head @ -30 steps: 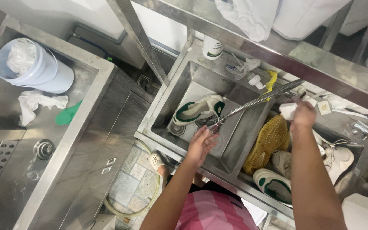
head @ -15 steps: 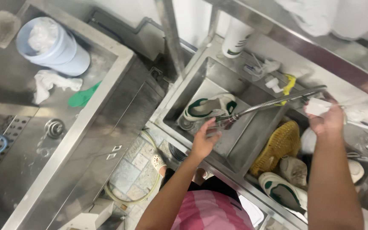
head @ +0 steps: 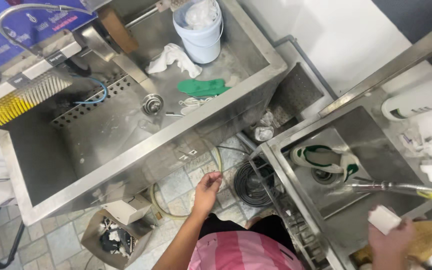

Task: The person cleans a white sneaker with green accents using a white cloth, a handheld spray bottle, and a hose nozzle. They wipe the upper and sole, spray the sole with liquid, rinse it under running water, and wipe it dry.

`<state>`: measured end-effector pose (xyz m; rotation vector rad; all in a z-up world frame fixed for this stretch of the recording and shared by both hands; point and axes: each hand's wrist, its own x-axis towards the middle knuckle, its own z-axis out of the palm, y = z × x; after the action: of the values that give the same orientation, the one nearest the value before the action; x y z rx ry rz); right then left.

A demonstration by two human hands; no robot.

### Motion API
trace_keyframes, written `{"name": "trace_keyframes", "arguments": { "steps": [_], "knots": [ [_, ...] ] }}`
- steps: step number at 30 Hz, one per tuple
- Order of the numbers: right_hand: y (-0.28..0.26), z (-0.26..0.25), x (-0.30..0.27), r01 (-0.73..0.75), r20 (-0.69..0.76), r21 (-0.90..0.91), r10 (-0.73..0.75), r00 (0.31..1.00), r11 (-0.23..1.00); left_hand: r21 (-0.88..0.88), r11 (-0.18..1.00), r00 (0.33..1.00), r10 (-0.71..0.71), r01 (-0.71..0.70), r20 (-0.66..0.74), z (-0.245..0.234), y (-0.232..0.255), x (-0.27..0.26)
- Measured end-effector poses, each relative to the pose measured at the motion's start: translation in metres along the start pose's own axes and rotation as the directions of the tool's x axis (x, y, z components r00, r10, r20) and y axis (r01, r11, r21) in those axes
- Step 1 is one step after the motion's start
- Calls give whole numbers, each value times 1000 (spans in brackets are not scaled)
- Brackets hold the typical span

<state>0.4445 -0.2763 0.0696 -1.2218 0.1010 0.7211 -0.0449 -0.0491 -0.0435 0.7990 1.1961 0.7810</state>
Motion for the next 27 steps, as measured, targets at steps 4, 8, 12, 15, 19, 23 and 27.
{"name": "trace_keyframes", "arguments": {
  "steps": [4,8,12,15,19,23,27],
  "knots": [
    [100,35,-45,21,-80,-61,-26,996,998,136,979,958,110,-149,263,-17,18,7],
    [170,80,-131,1,-187,-55,-11,982,998,248,945,708,-25,-214,706,25,68,-17],
    [195,106,-213,224,-266,113,-188,945,968,112,957,378,-3,-268,926,102,92,-70],
    [178,102,-268,260,-260,113,-224,939,959,31,946,222,44,-322,974,142,84,-120],
    [136,62,-314,291,-398,119,-223,890,949,40,876,100,9,-481,995,196,46,-176],
    [96,-15,-341,351,-434,-27,-327,839,936,-168,804,-55,166,-570,985,277,-10,-209],
    [59,-85,-362,407,-441,57,-343,830,912,-146,351,-111,118,-925,987,352,-62,-219]
  ]
}}
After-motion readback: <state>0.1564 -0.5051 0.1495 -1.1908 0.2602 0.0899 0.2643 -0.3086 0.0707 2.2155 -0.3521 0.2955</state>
